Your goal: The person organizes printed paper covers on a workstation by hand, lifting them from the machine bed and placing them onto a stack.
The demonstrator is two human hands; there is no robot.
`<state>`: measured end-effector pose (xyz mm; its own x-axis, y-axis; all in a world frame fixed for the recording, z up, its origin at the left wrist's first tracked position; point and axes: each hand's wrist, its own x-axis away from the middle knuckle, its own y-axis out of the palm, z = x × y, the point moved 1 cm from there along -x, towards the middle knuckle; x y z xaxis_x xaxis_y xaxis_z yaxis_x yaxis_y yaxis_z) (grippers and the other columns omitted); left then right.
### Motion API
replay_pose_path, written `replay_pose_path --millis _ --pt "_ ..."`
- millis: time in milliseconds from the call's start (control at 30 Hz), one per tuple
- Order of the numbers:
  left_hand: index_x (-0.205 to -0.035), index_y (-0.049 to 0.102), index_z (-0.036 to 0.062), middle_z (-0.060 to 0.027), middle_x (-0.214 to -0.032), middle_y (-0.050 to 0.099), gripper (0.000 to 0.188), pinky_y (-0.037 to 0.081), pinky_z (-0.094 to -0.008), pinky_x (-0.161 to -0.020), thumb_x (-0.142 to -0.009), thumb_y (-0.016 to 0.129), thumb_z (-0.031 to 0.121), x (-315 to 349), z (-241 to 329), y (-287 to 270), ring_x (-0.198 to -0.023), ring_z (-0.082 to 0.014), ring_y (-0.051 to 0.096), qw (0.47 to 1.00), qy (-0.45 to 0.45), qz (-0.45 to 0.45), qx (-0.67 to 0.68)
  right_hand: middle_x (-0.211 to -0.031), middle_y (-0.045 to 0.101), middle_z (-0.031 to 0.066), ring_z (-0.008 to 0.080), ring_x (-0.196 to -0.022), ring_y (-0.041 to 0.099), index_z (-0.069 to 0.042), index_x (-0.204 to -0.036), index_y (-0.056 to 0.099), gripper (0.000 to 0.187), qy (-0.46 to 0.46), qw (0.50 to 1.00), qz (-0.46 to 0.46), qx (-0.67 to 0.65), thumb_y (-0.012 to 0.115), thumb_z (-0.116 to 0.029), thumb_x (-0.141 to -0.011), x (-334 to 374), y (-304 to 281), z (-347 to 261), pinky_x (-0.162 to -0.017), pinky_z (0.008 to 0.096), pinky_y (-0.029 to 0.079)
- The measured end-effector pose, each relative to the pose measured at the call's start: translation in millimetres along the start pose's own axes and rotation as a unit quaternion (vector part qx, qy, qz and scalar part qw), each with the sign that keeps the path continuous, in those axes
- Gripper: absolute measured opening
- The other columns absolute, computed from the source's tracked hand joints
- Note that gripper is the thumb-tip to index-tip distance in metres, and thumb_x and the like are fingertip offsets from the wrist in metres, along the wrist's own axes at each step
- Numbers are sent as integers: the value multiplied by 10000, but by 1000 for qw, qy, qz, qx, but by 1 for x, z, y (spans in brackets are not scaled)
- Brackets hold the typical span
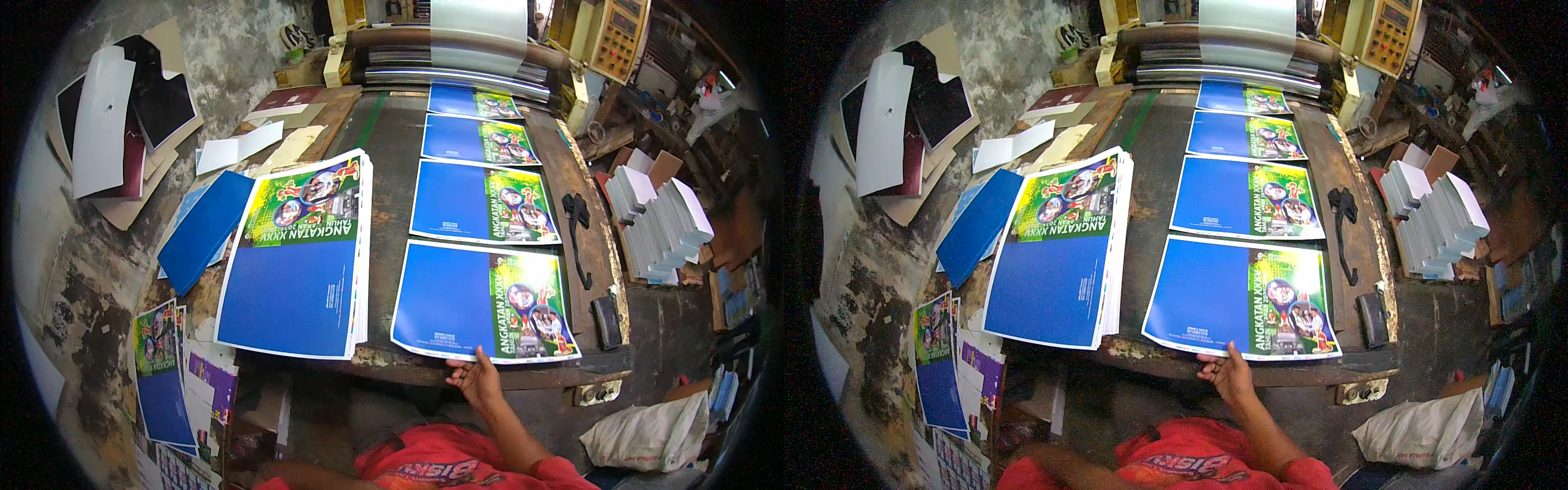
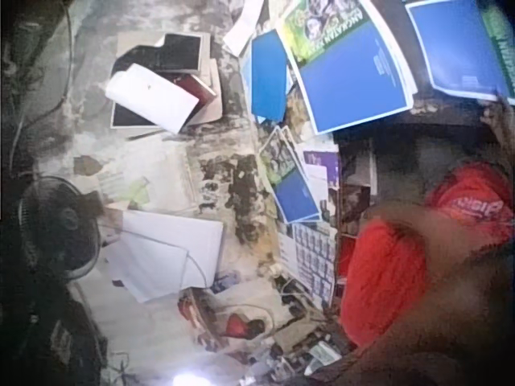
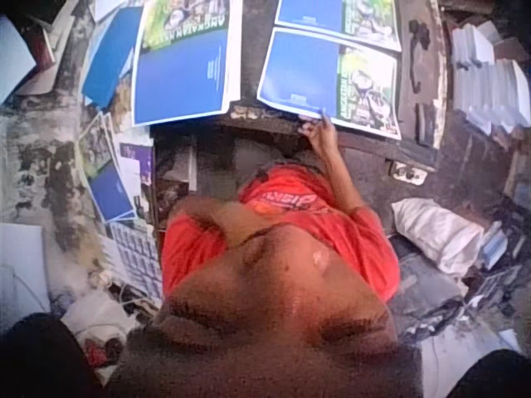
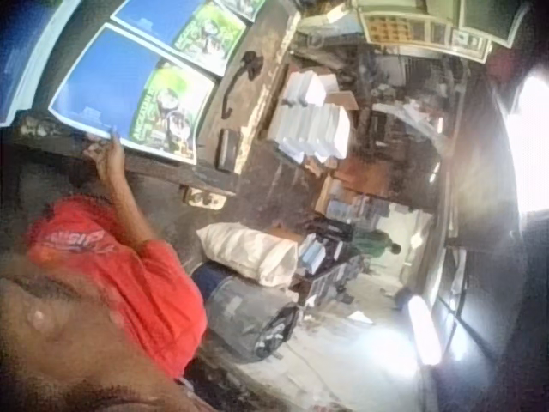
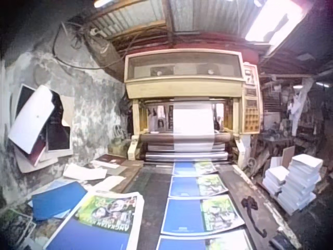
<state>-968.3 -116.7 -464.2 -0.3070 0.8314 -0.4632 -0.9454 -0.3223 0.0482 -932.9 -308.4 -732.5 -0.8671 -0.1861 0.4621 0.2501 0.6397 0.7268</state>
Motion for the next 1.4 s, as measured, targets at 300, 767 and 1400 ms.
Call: replay_pose_path --millis 300,767,1400 --pt "-1281 576 68 -128 -1360 545 595 279 -528 -1095 -807 722 395 112 -30 -87 -1329 -362 430 558 -289 300 -717 -928 653 152 188 -705 607 10 -1091 531 484 -92 995 34 -31 425 -453 -998 -42 21 -25 -737 392 534" --pt "-1134 623 -54 -143 -1194 627 477 354 -384 -1056 -950 592 385 162 -21 -100 -1154 -237 563 663 0 740 -115 -1103 611 94 167 -849 568 -103 -1411 390 502 -135 982 129 7 477 -352 -983 -29 25 -36 -744 372 513" --pt "-1221 649 128 -124 -1348 565 550 99 -600 -1148 -707 792 264 106 -30 -59 -1385 -341 366 633 -287 256 -672 -761 633 95 175 -625 605 -7 -1017 555 300 -30 995 -80 47 588 -295 -941 33 47 -30 -646 335 543"
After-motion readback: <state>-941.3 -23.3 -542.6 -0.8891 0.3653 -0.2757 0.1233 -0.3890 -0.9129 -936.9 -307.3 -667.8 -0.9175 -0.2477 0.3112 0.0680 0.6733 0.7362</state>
